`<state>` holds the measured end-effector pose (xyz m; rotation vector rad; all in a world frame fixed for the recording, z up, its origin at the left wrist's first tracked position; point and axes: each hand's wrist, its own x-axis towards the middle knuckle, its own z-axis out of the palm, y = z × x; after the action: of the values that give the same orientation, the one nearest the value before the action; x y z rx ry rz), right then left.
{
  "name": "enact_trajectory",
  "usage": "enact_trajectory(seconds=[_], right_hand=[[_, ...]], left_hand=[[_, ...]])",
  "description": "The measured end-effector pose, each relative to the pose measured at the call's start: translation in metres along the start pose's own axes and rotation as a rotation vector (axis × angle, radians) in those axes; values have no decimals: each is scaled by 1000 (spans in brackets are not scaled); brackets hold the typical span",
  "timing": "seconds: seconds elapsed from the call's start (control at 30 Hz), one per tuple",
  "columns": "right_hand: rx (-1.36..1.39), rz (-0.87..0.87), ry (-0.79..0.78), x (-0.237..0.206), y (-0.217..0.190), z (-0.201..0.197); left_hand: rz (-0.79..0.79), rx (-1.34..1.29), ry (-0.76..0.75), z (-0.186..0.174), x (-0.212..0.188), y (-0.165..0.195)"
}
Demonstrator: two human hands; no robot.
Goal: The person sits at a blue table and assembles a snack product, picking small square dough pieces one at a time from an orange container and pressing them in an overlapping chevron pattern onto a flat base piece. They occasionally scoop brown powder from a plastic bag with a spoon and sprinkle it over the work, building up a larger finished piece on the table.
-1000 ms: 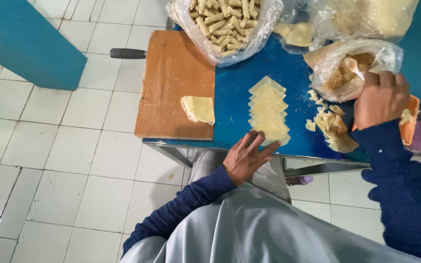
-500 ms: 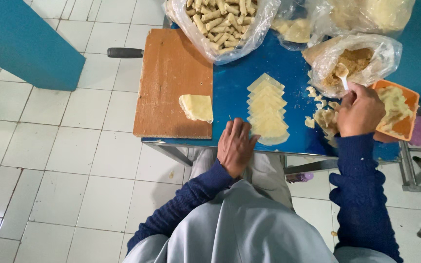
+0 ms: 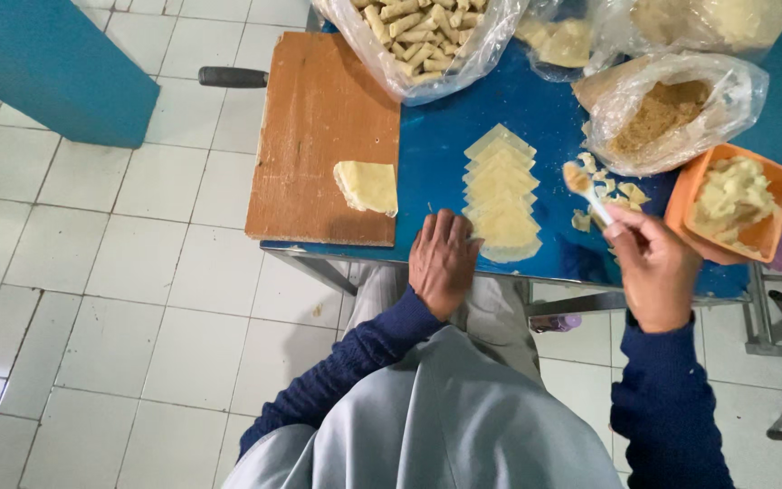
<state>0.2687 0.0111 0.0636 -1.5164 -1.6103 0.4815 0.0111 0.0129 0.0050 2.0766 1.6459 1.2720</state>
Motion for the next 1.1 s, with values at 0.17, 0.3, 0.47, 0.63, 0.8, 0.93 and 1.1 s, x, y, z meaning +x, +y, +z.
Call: enact_trajectory(seconds=[0.17,0.3,0.47,0.63,0.8,0.93,1.1], right_hand=[[33,-47,-224,-19,-19,15],[-151,-235,-207,-19,-20,19],[-427,-610,-133,-18,-9,16],[-552,-833,-110,-17,8,14],[-549,-824,-72,-23,21,10],[-557,-710,7,-29,31,-6],[-687,-517,169,-1,41,-33]], left_hand=[[-10,25,-6,-7,-2,3],[-17,37,-5,-7,0,6],[23,-3,27,-8,1,9],[17,14,18,-2,3,9],[25,34,36,3,6,7],[56,65,8,2,6,6],[81,8,-20,-2,4,2]])
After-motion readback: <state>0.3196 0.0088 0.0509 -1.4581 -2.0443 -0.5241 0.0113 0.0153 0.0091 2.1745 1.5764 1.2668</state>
